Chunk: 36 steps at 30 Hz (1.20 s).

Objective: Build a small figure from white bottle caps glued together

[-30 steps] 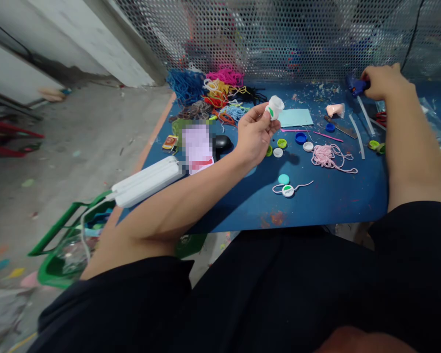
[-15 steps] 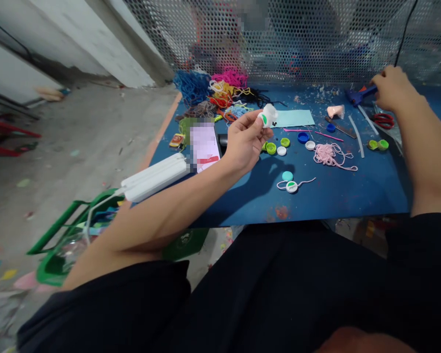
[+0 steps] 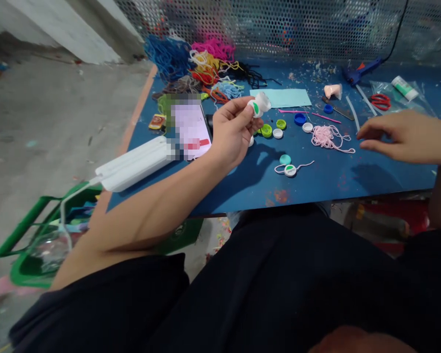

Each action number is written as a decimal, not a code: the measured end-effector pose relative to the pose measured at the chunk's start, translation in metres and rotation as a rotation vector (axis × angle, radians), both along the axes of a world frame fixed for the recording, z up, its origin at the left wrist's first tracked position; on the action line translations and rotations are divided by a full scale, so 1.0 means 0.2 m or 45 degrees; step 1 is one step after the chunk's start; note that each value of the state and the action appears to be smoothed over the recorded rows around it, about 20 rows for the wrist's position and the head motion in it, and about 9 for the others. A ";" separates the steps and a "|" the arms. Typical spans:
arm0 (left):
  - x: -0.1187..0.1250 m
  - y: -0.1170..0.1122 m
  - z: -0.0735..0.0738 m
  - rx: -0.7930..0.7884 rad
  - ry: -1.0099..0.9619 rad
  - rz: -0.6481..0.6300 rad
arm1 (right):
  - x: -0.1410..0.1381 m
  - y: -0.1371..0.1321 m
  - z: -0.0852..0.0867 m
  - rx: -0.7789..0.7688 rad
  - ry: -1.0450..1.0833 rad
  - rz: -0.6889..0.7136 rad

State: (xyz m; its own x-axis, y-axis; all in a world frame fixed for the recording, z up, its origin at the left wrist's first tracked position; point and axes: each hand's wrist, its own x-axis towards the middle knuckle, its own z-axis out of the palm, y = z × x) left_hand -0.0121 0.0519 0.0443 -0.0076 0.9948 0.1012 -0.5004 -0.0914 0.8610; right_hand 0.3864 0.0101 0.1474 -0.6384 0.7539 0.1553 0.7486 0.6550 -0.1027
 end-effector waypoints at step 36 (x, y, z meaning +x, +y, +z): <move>0.09 -0.25 0.05 -0.312 -0.189 -0.565 | -0.74 0.07 -0.59 -0.279 1.087 0.258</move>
State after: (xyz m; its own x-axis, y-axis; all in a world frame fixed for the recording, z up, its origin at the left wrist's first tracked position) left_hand 0.0054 0.0027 0.0544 0.4231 0.9000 -0.1047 -0.5636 0.3519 0.7474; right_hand 0.2389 0.0246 0.0288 -0.4951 0.7081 0.5034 0.2329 0.6664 -0.7083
